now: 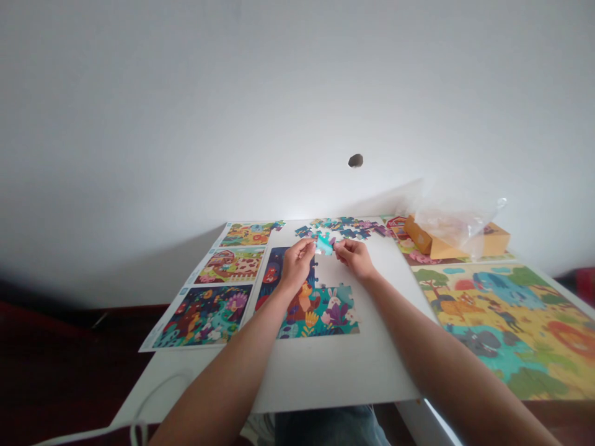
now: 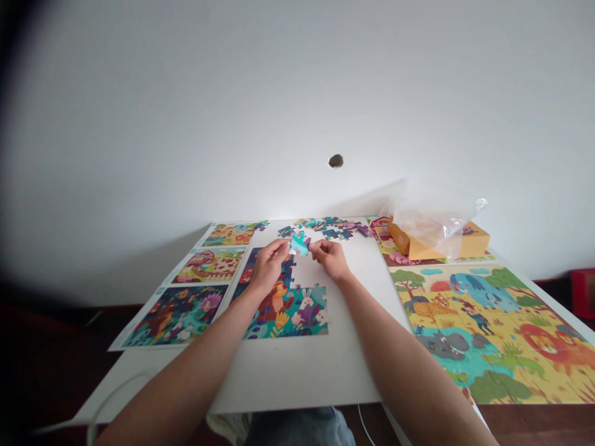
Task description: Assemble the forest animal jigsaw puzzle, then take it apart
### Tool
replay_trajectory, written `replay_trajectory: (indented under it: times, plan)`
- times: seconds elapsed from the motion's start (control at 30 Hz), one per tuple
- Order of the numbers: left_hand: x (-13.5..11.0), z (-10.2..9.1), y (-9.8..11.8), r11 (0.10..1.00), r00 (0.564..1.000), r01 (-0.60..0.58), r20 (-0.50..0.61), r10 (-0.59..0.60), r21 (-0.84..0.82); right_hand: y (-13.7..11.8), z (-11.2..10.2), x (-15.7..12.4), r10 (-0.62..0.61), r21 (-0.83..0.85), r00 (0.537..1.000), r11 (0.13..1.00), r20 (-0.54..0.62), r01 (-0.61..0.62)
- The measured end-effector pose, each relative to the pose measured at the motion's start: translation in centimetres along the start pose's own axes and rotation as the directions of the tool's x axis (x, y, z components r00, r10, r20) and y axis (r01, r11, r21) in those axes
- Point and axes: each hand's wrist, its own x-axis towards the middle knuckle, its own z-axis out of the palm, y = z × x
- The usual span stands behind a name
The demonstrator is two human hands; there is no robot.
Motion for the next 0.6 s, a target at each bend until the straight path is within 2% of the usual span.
replay_trajectory:
  times: [0.1,0.2,0.47,0.6]
  plan:
    - [0.04,0.04,-0.32,0.996,0.999,-0.012,-0.047,0.016,0.090,0.14,-0.08,0.03,-0.011,-0.015,1.000,1.000,-0.004,0.011]
    - [0.07,0.05,-0.53,0.993,0.997,-0.028,-0.069,0.036,0.110,0.18,-0.14,0.00,-0.017,-0.025,1.000,1.000,-0.002,0.017]
    - [0.09,0.10,-1.01,0.989,0.996,-0.058,-0.056,0.067,0.139,-0.18,-0.06,-0.17,-0.003,-0.036,1.000,0.999,0.000,0.003]
    - [-0.02,0.10,-1.02,0.974,0.993,-0.094,-0.048,0.105,0.204,-0.39,0.01,-0.22,-0.006,-0.032,1.000,0.999,0.003,0.006]
